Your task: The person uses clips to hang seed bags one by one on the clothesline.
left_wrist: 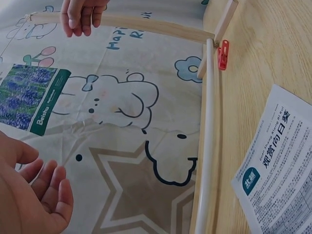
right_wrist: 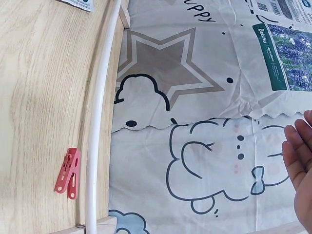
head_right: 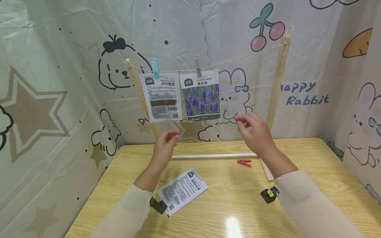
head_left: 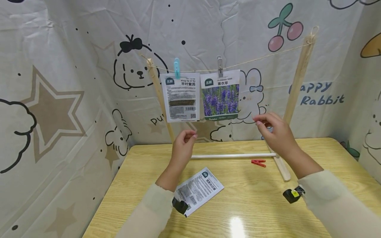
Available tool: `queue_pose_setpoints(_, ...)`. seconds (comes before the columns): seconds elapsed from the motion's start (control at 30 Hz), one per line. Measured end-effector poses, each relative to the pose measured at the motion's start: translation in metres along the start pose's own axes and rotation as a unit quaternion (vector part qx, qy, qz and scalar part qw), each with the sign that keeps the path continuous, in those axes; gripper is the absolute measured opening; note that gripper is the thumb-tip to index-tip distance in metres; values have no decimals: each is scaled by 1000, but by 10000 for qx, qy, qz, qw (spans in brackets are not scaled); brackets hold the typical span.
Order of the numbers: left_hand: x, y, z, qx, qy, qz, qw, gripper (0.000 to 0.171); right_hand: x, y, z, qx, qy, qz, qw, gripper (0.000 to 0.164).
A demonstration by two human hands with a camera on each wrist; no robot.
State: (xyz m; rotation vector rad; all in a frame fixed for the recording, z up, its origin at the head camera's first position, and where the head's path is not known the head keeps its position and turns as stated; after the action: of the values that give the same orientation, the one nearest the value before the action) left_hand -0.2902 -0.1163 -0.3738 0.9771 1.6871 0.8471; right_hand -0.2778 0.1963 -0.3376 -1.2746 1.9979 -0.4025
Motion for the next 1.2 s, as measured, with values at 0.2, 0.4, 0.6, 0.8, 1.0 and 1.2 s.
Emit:
queue_pose_setpoints(0.2,-1,-4,2,-69,2,-72,10000,17,1,2,5,42,-8,-81,10000,18)
queue_pose_setpoints(0.4,-1,-8,4,-133,-25,-91,9999,16,2,5,9,63,-1,-83,9999,18)
queue_pose_setpoints(0.6,-1,-12,5,-229,-133,-69,9996,20,3,9,12,79,15,-102,9999,17)
queue_pose_setpoints(0.8,0,-15,7,-270,-193,-86,9994,17,5,12,16,147,67,-109,9998,17)
queue_pose_setpoints(1.0,2,-17,9,-211,-174,-147,9995,17,5,15,21,335,40,-99,9994,19)
queue_pose_setpoints(1.2,1,-18,10,-255,-158,-244,9993,18,5,19,28,656,-5,-77,9978,22)
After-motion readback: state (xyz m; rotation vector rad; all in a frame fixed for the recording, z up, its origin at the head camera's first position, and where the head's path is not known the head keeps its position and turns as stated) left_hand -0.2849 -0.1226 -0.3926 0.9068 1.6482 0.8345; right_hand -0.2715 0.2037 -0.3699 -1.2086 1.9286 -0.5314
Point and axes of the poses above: each hand's wrist, its own z-axis away from the middle knuckle, its own x-axis out of the palm, y = z × x, the point moved 3 cm from there along -z, towards the middle knuckle, and after that the axes turned 11 degrees about -z, right-handed, at the moved point
